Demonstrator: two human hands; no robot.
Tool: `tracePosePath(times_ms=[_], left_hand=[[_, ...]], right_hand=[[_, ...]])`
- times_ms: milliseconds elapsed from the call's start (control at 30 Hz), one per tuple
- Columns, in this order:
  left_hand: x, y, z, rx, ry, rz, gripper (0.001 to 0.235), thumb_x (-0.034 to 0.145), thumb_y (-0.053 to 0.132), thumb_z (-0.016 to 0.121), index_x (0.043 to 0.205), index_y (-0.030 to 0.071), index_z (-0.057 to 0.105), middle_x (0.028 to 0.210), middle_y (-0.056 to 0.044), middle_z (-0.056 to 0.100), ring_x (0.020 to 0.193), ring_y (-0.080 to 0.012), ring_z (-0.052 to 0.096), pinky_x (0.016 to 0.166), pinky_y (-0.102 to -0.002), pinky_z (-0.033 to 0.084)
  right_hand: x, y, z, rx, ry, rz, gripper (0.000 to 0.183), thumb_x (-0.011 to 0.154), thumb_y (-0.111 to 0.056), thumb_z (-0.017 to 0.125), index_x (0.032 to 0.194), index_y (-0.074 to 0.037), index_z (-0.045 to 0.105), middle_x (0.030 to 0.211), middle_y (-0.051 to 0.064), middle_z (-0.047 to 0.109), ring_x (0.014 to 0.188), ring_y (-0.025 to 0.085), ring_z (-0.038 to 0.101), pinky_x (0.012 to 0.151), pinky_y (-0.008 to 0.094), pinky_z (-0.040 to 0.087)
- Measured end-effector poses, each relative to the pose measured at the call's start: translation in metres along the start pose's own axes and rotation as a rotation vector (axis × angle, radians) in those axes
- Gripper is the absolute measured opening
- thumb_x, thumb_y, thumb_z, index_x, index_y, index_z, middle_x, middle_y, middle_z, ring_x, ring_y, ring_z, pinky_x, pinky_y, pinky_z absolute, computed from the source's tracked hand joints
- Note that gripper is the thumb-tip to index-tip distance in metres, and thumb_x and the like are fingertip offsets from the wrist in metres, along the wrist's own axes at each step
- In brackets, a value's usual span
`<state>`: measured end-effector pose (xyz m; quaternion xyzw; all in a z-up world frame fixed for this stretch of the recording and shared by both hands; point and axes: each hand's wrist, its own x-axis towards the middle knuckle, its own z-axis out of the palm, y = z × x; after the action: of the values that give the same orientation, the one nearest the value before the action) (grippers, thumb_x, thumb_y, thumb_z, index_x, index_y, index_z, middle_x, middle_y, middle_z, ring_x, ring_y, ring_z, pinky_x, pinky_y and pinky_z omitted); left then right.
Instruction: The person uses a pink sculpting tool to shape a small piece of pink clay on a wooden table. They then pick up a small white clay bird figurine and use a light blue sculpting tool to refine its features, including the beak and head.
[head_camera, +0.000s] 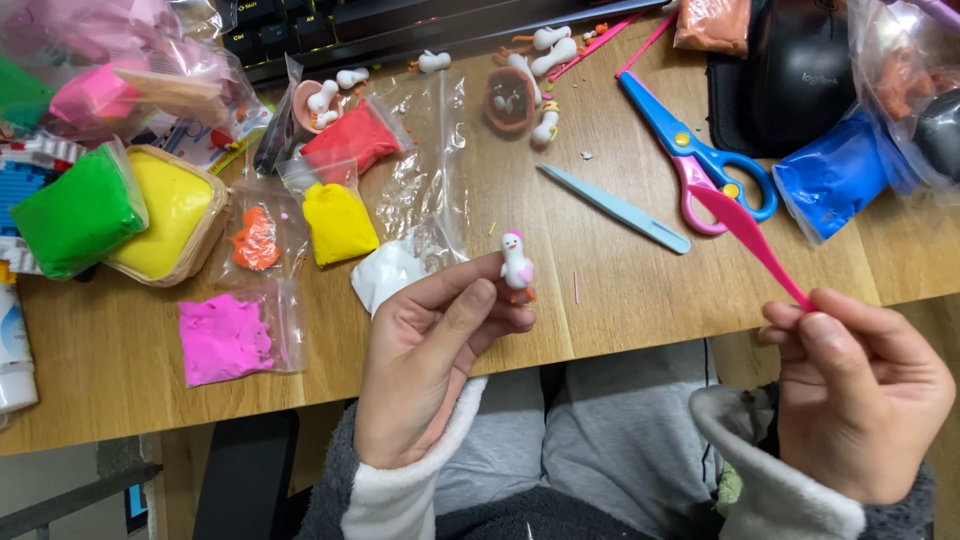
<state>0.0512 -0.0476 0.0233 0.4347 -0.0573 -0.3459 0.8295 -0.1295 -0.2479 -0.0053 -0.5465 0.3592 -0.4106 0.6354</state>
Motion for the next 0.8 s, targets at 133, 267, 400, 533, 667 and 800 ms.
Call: tracePosePath(times_ms=[133, 267, 400, 533, 667, 800], left_hand=[[0.000, 0.007, 0.004, 0.026, -0.039, 0.002, 0.033, 0.092, 0.010, 0.061, 0.120, -0.008, 0.064, 0.097, -0.020, 0.069, 0.084, -0.0238, 0.069, 0.083, -0.032, 0.059], [0.002, 0.007, 0.004, 0.037, -0.053, -0.014, 0.033, 0.093, 0.010, 0.060, 0.121, -0.007, 0.064, 0.098, -0.019, 0.069, 0.085, -0.0235, 0.068, 0.083, -0.031, 0.059], [0.001, 0.009, 0.009, 0.129, 0.007, 0.020, 0.034, 0.091, 0.012, 0.060, 0.120, -0.006, 0.064, 0.099, -0.020, 0.071, 0.085, -0.0229, 0.069, 0.083, -0.029, 0.058], [-0.008, 0.010, 0.013, 0.217, 0.031, 0.095, 0.033, 0.091, 0.012, 0.060, 0.119, -0.005, 0.065, 0.097, -0.017, 0.072, 0.085, -0.0217, 0.069, 0.085, -0.031, 0.059], [-0.019, 0.012, 0.021, 0.372, -0.005, 0.199, 0.029, 0.091, 0.009, 0.061, 0.117, -0.003, 0.066, 0.100, -0.014, 0.071, 0.092, -0.0198, 0.070, 0.089, -0.029, 0.059], [-0.027, 0.012, 0.034, 0.515, -0.099, 0.238, 0.044, 0.085, 0.012, 0.070, 0.126, 0.003, 0.059, 0.111, -0.011, 0.069, 0.099, -0.0164, 0.067, 0.094, -0.028, 0.056]], right_hand=[[0.004, 0.002, -0.014, 0.221, -0.045, 0.133, 0.012, 0.089, -0.002, 0.064, 0.096, -0.011, 0.069, 0.082, 0.011, 0.066, 0.086, 0.020, 0.070, 0.080, 0.027, 0.055], [0.002, 0.007, -0.013, 0.391, -0.172, 0.241, 0.018, 0.089, -0.001, 0.059, 0.098, -0.011, 0.071, 0.093, 0.016, 0.070, 0.079, 0.020, 0.068, 0.079, 0.030, 0.054], [-0.001, 0.000, -0.003, 0.402, -0.123, 0.320, 0.016, 0.088, -0.003, 0.060, 0.095, -0.014, 0.071, 0.094, 0.015, 0.071, 0.077, 0.020, 0.066, 0.071, 0.031, 0.049], [0.001, 0.000, -0.011, 0.544, -0.170, 0.375, 0.018, 0.090, -0.005, 0.060, 0.098, -0.014, 0.073, 0.095, 0.007, 0.068, 0.082, 0.013, 0.063, 0.072, 0.027, 0.048], [-0.003, 0.010, -0.015, 0.606, -0.297, 0.398, 0.017, 0.088, 0.001, 0.061, 0.093, -0.012, 0.071, 0.092, 0.009, 0.070, 0.079, 0.016, 0.064, 0.073, 0.028, 0.049], [-0.022, 0.011, -0.003, 0.218, -0.357, 0.128, 0.013, 0.079, 0.008, 0.063, 0.089, 0.000, 0.060, 0.091, 0.025, 0.072, 0.072, 0.030, 0.073, 0.076, 0.038, 0.061]])
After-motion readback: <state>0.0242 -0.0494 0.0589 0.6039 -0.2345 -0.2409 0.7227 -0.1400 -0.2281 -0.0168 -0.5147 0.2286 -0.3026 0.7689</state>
